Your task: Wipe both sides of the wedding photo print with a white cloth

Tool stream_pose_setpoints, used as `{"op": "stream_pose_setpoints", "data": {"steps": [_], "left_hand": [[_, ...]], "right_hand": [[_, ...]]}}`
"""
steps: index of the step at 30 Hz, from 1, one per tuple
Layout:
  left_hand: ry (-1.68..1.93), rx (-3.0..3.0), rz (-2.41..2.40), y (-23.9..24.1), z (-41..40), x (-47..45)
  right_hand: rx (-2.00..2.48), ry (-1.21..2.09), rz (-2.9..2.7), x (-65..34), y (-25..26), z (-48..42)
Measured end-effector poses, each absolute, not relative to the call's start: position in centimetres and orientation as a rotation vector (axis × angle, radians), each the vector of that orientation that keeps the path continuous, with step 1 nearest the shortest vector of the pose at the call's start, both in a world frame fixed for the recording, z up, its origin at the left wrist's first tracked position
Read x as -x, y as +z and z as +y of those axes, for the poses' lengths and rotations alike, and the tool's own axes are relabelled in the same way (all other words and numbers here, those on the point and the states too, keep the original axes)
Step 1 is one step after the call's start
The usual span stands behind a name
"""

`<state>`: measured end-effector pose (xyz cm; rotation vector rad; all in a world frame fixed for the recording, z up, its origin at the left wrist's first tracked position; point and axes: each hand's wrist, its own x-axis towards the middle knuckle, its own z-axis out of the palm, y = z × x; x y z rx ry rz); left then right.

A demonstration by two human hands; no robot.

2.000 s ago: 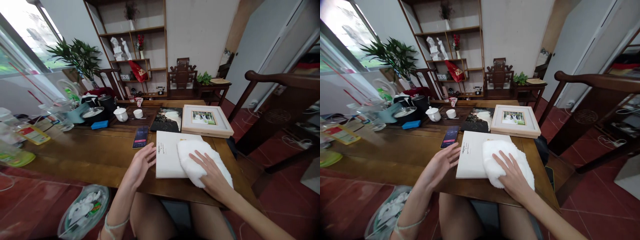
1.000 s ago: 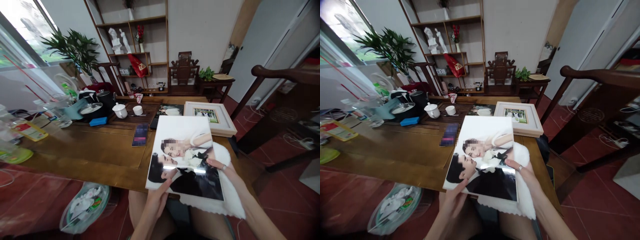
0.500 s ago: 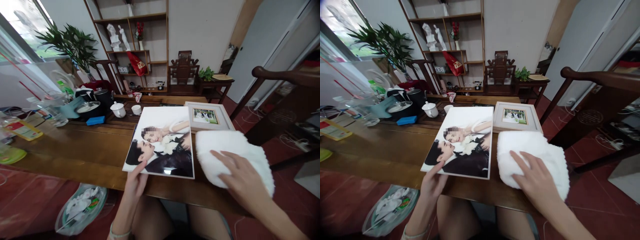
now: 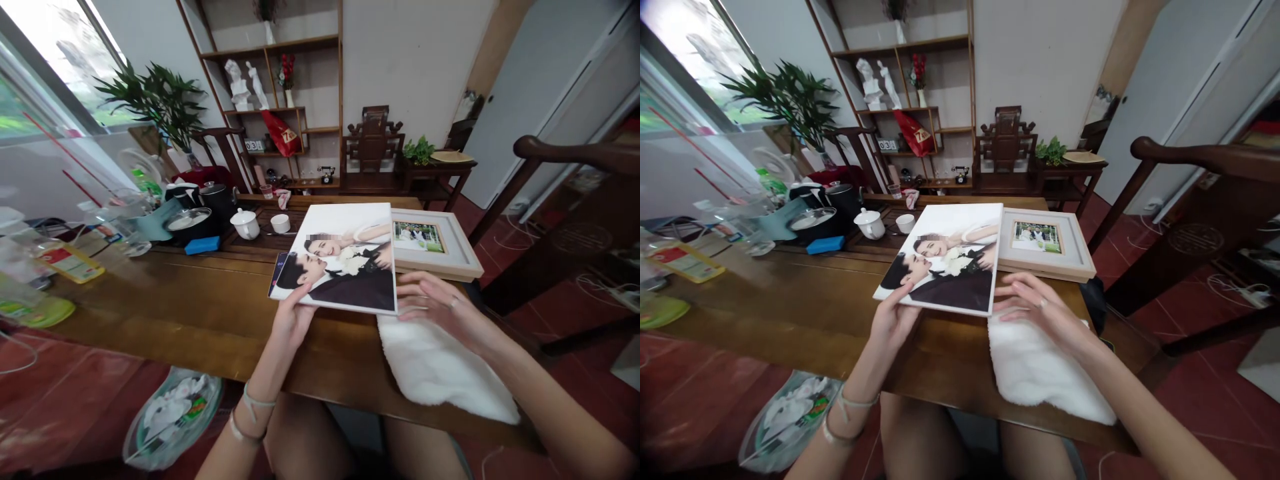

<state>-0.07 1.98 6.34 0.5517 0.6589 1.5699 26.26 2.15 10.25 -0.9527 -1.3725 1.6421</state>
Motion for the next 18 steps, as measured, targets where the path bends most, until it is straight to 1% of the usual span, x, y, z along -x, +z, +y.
{"op": "stream_pose_setpoints", "data": {"steps": [2, 3, 8, 11, 13, 16, 18], "left_hand": [[1.555, -0.583, 0.654, 6.8, 3.2, -0.5], [1.537, -0.604, 0.652, 7.1, 3.8, -0.7], [1.503, -0.646, 0.640, 7.9, 6.3, -0.8], [1.377, -0.663, 0.596, 7.0, 7.5, 0.2], [1.231, -0.598, 0.740, 5.9, 8.5, 0.7], [1.234, -0.323, 0.967, 4.5, 10.4, 0.8], [1.231, -0.259, 1.026, 3.8, 11.8, 0.4]], "right_hand": [[0.816, 1.928, -1.133, -24.3, 10.2, 3.6], [0.790, 1.971, -1.037, -23.4, 10.3, 4.3], [0.779, 1.806, -0.768, -20.6, 11.4, 7.5], [0.778, 1.846, -0.653, -20.6, 12.1, 9.4], [0.799, 1.886, -0.599, -20.8, 12.3, 10.7], [0.821, 1.912, -0.576, -21.0, 12.4, 12.3], [0.830, 1.921, -0.565, -20.9, 12.3, 12.9]]}}
